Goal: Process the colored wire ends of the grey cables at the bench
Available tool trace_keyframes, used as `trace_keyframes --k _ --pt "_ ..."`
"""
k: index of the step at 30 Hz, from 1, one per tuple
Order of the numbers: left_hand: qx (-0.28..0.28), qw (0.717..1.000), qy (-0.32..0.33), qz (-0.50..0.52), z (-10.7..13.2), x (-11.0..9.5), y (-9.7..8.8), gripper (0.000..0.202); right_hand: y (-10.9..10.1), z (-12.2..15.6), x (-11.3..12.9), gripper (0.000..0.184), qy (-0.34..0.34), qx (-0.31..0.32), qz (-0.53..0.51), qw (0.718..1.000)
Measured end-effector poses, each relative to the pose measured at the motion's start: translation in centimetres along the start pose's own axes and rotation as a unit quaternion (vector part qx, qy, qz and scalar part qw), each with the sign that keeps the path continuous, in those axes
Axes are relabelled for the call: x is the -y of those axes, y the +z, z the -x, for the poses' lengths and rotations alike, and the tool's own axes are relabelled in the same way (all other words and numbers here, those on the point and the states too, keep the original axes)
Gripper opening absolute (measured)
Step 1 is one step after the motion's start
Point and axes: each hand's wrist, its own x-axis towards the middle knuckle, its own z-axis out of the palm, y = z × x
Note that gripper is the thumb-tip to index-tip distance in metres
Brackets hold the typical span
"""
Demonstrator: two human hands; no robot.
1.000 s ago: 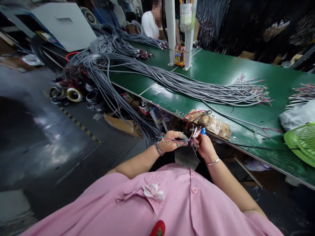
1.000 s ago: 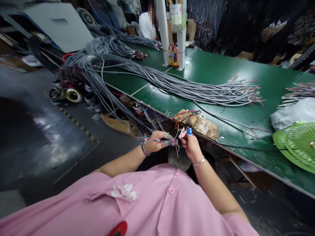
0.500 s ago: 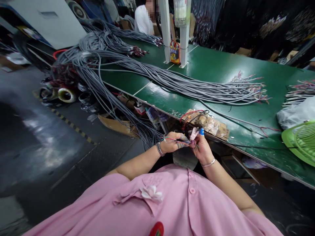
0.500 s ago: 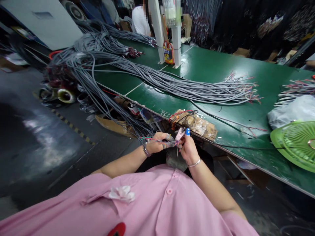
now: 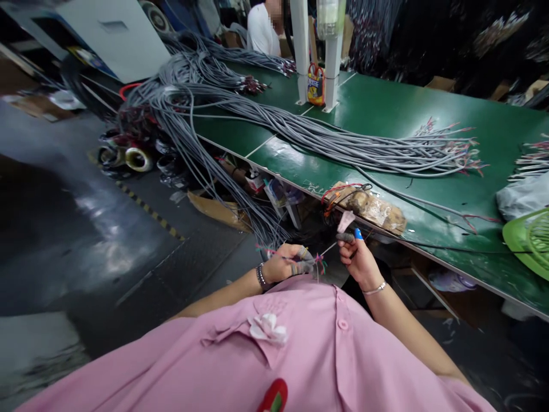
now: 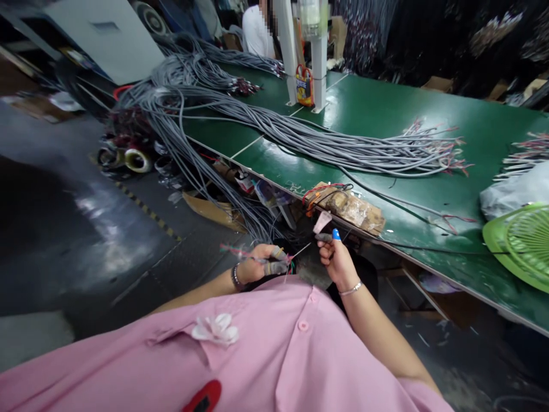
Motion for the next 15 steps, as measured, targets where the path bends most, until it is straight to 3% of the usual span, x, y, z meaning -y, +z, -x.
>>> trace_keyframes --k 3,6,11,15 --pt "-0.007 0.988 -0.083 0.132 0.7 0.4 0.0 0.040 0.0 0.7 -0.4 0.041 -0.003 -0.003 0.019 1.000" --pt "-0.003 0.972 -0.107 0.209 0.9 0.2 -0.1 0.044 0.1 1.8 -0.9 0.036 -0.020 -0.005 0.064 0.998" --pt "0.019 0.976 -0.128 0.175 0.6 -0.5 0.7 0.035 0.8 4.8 -1.3 0.023 -0.114 -0.011 0.200 0.973" --pt "0.043 0.984 -0.128 0.112 0.2 -0.3 2.5 0.026 2.1 7.2 -1.4 0.030 -0.159 0.039 0.316 0.935"
